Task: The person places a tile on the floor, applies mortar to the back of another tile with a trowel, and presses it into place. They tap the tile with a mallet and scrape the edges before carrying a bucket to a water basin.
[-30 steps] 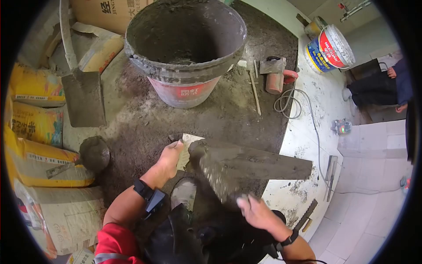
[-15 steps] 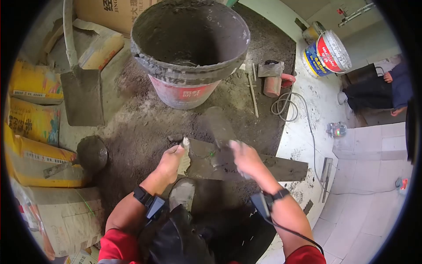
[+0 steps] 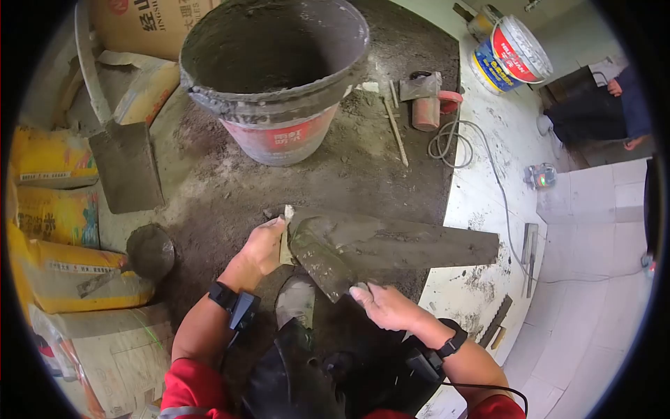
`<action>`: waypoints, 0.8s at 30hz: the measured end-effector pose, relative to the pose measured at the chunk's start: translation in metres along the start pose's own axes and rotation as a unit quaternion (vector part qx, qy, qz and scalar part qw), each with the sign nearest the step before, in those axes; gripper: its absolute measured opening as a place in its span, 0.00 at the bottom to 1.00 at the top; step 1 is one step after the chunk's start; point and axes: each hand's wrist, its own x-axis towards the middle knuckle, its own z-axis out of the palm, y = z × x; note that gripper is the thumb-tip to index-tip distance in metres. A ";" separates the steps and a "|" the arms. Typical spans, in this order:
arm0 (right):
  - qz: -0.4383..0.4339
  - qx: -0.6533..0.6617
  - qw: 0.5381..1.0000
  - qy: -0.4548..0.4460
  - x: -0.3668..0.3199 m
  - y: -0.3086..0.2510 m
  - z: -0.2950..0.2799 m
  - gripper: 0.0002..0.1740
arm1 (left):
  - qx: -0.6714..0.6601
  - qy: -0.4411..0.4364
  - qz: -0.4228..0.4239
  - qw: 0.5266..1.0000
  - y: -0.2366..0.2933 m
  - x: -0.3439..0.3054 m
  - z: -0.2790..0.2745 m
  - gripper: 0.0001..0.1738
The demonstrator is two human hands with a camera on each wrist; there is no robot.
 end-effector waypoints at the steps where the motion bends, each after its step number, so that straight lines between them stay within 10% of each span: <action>1: -0.096 -0.099 0.989 0.061 0.002 0.012 0.009 0.36 | -0.006 0.014 -0.006 1.000 0.000 0.000 0.001 0.19; 8: -0.086 -0.155 0.979 0.102 -0.004 0.023 0.050 0.33 | 0.108 0.060 0.047 0.991 -0.008 0.027 -0.041 0.20; 12: -0.105 -0.149 0.973 0.141 -0.032 0.063 0.053 0.28 | 0.025 -0.054 -0.025 0.998 0.005 0.011 0.011 0.23; 15: -0.144 -0.053 0.969 0.195 -0.055 0.098 0.046 0.26 | 0.064 0.057 0.025 0.996 0.003 0.023 -0.015 0.23; 18: 0.089 0.070 0.958 0.263 -0.063 0.102 0.008 0.28 | 0.093 0.074 0.034 0.992 -0.003 0.027 -0.019 0.23; 20: 0.238 0.319 0.912 0.101 -0.053 0.096 -0.012 0.30 | 0.098 0.069 0.044 0.992 0.007 0.021 -0.012 0.23; 24: -0.037 0.014 0.972 0.230 -0.063 0.120 0.045 0.26 | 0.052 0.067 0.001 0.996 0.003 0.012 0.017 0.22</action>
